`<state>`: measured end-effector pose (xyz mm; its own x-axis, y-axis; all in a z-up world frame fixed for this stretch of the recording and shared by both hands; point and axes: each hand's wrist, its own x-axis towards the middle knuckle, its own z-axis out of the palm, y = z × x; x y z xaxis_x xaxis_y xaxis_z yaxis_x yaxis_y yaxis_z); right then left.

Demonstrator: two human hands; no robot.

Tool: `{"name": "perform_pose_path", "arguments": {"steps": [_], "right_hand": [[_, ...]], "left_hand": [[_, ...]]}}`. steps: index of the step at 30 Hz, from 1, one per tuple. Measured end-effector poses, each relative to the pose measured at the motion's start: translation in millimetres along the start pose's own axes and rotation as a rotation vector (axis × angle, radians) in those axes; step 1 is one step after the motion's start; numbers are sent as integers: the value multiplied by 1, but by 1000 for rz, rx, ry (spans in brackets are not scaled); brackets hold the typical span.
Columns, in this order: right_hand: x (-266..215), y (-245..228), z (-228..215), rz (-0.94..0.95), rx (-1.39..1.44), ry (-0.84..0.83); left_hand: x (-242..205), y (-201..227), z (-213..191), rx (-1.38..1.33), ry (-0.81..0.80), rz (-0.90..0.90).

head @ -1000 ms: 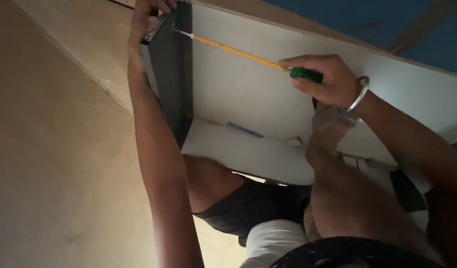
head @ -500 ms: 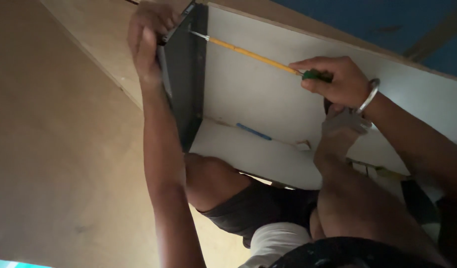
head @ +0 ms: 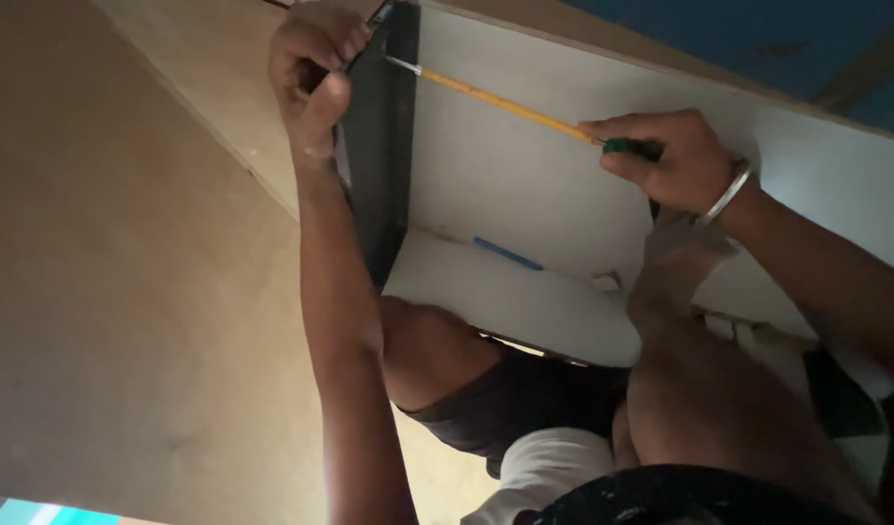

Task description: Assembling and aligning wooden panels for a cabinet or drawer unit using a pencil for marking and a screwdriver for alignment/fixing.

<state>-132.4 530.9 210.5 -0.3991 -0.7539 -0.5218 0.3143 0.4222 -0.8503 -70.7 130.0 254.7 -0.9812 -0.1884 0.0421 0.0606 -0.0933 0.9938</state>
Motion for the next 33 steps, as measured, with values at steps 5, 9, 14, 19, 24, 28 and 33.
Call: {"name": "perform_pose_path", "arguments": {"steps": [5, 9, 14, 19, 24, 28, 33], "right_hand": [[-3, -19, 1, -37, -66, 32], [-3, -12, 6, -281, -391, 146], [-5, -7, 14, -448, -716, 212], [-4, -10, 11, -584, -988, 294], [-13, -3, 15, -676, -1135, 328], [-19, -20, 36, -662, -1016, 413], [-21, -15, 25, -597, -629, 313]], "left_hand": [[1, -7, -3, -56, 28, 24], [-5, -14, -11, -45, 18, 21], [-12, -11, -13, -32, 66, -38], [-19, -27, -26, -60, 54, -50], [-6, -21, -21, -2, -6, 28], [-2, -7, -11, -14, -4, 25], [-3, 10, -2, -9, -12, -21]]}}
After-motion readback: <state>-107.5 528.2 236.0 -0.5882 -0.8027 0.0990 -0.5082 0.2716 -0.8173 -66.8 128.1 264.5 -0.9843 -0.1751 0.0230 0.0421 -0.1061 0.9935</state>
